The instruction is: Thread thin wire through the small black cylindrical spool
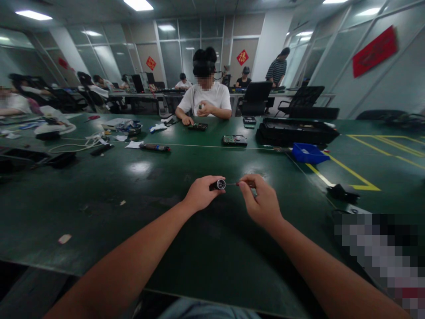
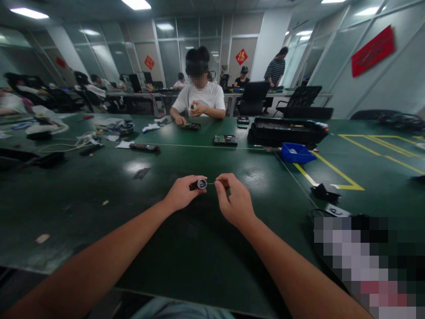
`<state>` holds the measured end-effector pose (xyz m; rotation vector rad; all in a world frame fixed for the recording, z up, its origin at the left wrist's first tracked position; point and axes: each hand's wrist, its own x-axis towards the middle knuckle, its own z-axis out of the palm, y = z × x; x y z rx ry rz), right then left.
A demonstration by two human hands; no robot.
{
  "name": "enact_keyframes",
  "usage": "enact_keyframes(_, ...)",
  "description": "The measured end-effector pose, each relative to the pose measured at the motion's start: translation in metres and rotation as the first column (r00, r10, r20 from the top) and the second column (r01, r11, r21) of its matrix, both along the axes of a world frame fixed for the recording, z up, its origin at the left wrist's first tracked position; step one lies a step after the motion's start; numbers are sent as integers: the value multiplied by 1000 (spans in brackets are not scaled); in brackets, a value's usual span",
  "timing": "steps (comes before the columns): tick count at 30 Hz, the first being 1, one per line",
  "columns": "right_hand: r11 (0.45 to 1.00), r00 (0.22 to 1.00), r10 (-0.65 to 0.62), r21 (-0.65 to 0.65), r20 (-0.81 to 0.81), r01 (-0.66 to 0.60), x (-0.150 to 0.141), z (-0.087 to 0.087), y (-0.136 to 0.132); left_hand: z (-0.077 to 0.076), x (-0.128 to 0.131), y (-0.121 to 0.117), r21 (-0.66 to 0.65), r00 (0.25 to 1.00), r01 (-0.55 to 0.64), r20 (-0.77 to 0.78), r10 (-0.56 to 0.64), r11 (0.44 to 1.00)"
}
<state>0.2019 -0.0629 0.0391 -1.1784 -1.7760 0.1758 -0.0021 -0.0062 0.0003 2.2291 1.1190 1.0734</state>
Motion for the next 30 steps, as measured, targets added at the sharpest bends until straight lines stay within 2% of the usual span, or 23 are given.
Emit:
enact_keyframes(5,997,998,44,-63,-37,-46,1,-4,0,-1,1,1,-4,1000,-7,-7,7,1000)
enact_keyframes(7,996,985,28,-78,-170,-42,-1,-5,1,-1,1,1,-2,1000,-3,0,3,1000)
enact_keyframes(11,987,873,-7,-146,-487,-73,-4,-11,8,1,1,0,11,1000,20,21,-20,1000)
enact_keyframes(15,963,736,-49,-227,-675,-145,1,-19,22,4,1,0,68,998,61,-4,-61,996)
enact_keyframes(17,943,695,-70,-275,-716,-188,4,-22,27,4,1,1,75,998,49,-32,-46,996)
enact_keyframes(20,960,726,-98,-257,-680,-111,5,-22,27,4,1,1,52,998,32,-61,-29,998)
enact_keyframes(26,988,906,-79,-154,-417,16,0,-12,12,5,1,-2,40,996,18,-90,-14,999)
enact_keyframes(30,995,949,-63,-92,-310,36,-4,-7,5,5,1,-2,45,996,5,-93,-1,999)
